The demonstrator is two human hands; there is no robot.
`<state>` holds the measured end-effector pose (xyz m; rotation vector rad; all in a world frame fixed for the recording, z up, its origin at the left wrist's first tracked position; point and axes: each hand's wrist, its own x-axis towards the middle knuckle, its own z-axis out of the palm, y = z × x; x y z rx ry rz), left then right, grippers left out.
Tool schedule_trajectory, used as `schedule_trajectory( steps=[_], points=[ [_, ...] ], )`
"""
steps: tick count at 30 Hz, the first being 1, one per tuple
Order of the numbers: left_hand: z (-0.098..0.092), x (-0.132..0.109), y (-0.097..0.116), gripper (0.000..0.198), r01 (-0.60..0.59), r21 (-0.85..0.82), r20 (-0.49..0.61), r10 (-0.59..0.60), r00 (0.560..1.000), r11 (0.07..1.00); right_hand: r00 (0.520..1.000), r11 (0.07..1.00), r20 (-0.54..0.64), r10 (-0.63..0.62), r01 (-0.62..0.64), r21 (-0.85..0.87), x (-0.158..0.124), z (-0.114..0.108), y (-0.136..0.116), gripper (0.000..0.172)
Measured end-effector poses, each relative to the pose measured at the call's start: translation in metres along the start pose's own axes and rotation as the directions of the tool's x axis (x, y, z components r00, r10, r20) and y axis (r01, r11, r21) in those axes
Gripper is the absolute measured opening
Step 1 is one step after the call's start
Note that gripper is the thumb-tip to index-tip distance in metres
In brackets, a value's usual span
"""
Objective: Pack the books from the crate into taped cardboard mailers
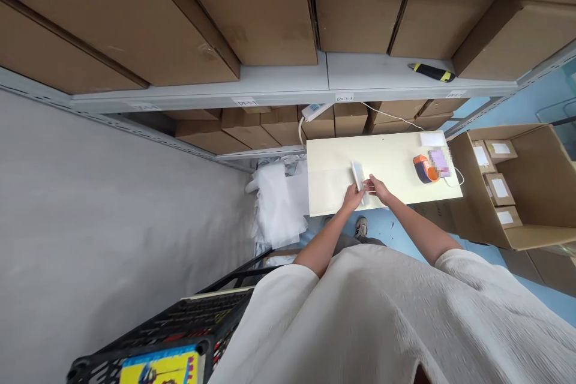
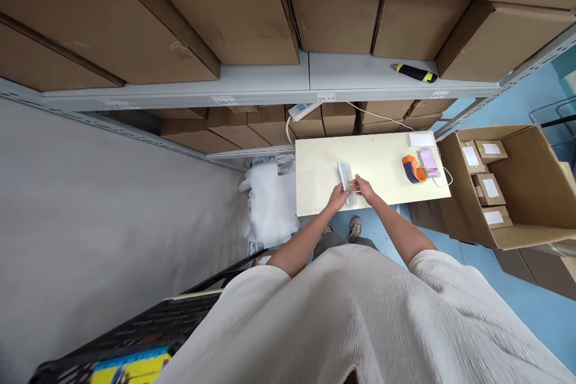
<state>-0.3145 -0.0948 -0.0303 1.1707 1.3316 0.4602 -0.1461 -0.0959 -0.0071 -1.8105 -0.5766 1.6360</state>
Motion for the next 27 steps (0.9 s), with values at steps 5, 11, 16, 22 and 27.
schedule_trajectory(
  steps=[5,11,16,22,27],
  points=[
    [-0.021,0.011,-0.018,0.017,0.206,0.032,-0.108,-0.202,0.973,0.978,0.999,0.999,0.031,0.031,-0.03,-0.026,0.002,0.019,0.01,0.044],
    [-0.034,0.015,-0.027,0.043,0.29,0.051,-0.232,-0.271,0.934,0.956,1.0,0.992,0.007,-0.004,0.005,-0.125,0.005,0.016,0.024,0.033],
    [-0.046,0.006,-0.034,0.055,0.22,0.178,-0.289,-0.162,0.944,0.959,0.976,0.943,-0.199,-0.088,0.017,-0.332,0.014,0.001,0.036,0.033],
    [-0.045,-0.001,-0.036,0.053,0.173,0.127,-0.099,-0.161,0.982,0.977,0.956,0.901,-0.268,-0.119,-0.01,-0.434,0.032,0.008,0.052,0.044],
    [-0.043,-0.005,-0.039,0.053,0.176,0.137,-0.142,-0.157,0.977,0.975,0.957,0.917,-0.281,-0.068,-0.051,-0.395,0.04,0.013,0.06,0.036]
  ],
)
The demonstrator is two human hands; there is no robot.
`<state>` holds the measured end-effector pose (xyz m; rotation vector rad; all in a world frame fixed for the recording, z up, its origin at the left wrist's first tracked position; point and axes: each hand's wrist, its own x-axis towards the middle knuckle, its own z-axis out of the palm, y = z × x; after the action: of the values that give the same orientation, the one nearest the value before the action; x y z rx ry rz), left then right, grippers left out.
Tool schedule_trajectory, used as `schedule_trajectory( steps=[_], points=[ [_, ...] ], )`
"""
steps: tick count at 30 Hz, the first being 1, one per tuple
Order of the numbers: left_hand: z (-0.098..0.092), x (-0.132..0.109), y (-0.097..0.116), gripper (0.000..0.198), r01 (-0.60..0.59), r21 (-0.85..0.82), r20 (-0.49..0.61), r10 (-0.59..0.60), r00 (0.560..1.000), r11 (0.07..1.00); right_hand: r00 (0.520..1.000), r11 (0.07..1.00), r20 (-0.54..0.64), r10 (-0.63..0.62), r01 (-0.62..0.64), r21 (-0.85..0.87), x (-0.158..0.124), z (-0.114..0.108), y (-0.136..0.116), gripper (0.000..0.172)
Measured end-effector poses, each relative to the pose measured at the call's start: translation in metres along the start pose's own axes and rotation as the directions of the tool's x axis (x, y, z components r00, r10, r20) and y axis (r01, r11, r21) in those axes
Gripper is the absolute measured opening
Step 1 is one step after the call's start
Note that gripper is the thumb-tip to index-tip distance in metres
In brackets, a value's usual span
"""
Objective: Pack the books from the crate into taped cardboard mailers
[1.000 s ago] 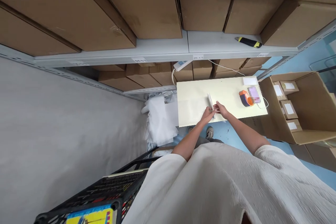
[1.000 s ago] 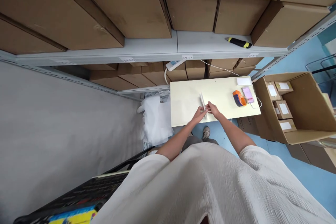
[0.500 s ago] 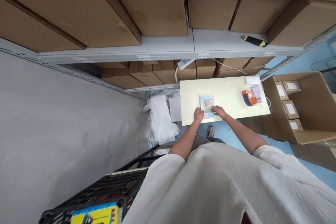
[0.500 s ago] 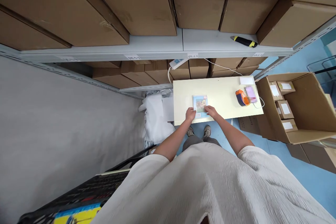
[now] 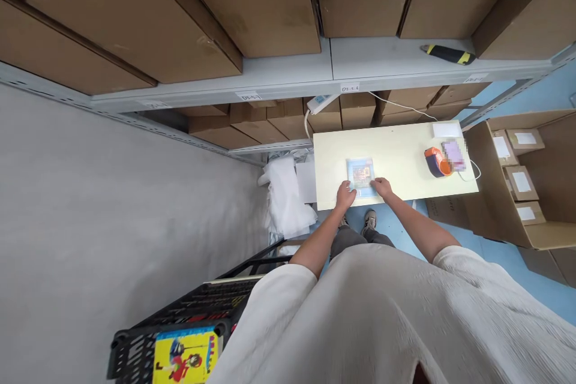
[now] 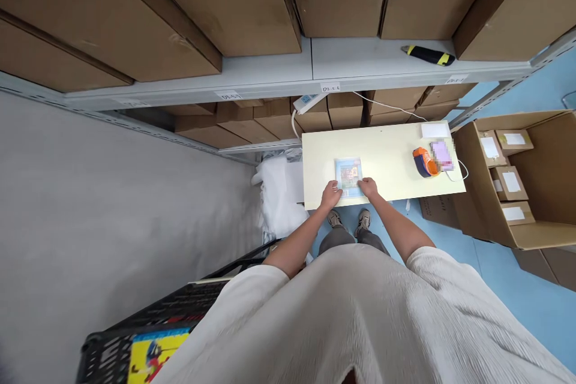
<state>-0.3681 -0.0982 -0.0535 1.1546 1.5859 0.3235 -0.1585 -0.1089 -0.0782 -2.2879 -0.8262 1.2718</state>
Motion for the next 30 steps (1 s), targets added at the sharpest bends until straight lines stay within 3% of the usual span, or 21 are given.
schedule_trajectory(
  steps=[6,13,16,20,23,26,30],
  points=[
    [0.007,0.005,0.001,0.05,-0.008,-0.014,0.033,0.009,0.999,1.0,0.999,0.989,0.047,-0.018,0.01,0.148,0.0,-0.017,0.001,0.022],
    [0.063,0.008,0.034,0.049,-0.035,-0.142,0.224,0.066,0.972,0.989,0.996,0.984,-0.083,-0.036,0.05,0.172,-0.007,-0.071,-0.011,0.015],
    [0.077,0.002,0.043,0.05,-0.051,-0.218,0.271,0.111,0.956,0.975,0.988,0.98,-0.139,-0.072,0.096,0.175,-0.012,-0.081,-0.017,0.015],
    [0.061,-0.003,0.043,0.033,-0.107,-0.23,0.123,0.138,0.983,0.967,0.985,0.98,-0.15,-0.082,0.107,0.169,-0.019,-0.066,-0.031,0.02],
    [0.035,-0.005,0.037,0.027,-0.134,-0.282,0.018,0.145,0.989,0.95,0.992,0.963,-0.026,-0.124,0.127,0.237,-0.026,-0.043,-0.041,0.028],
    [0.011,-0.005,0.028,0.033,-0.081,-0.295,-0.005,0.084,0.996,0.952,0.983,0.955,0.111,-0.146,0.111,0.274,-0.029,-0.022,-0.045,0.035],
    [-0.008,-0.001,0.013,0.057,0.028,-0.21,-0.027,-0.034,0.999,0.977,0.994,0.991,0.071,-0.085,0.077,0.113,-0.024,-0.011,-0.036,0.021]
  ],
)
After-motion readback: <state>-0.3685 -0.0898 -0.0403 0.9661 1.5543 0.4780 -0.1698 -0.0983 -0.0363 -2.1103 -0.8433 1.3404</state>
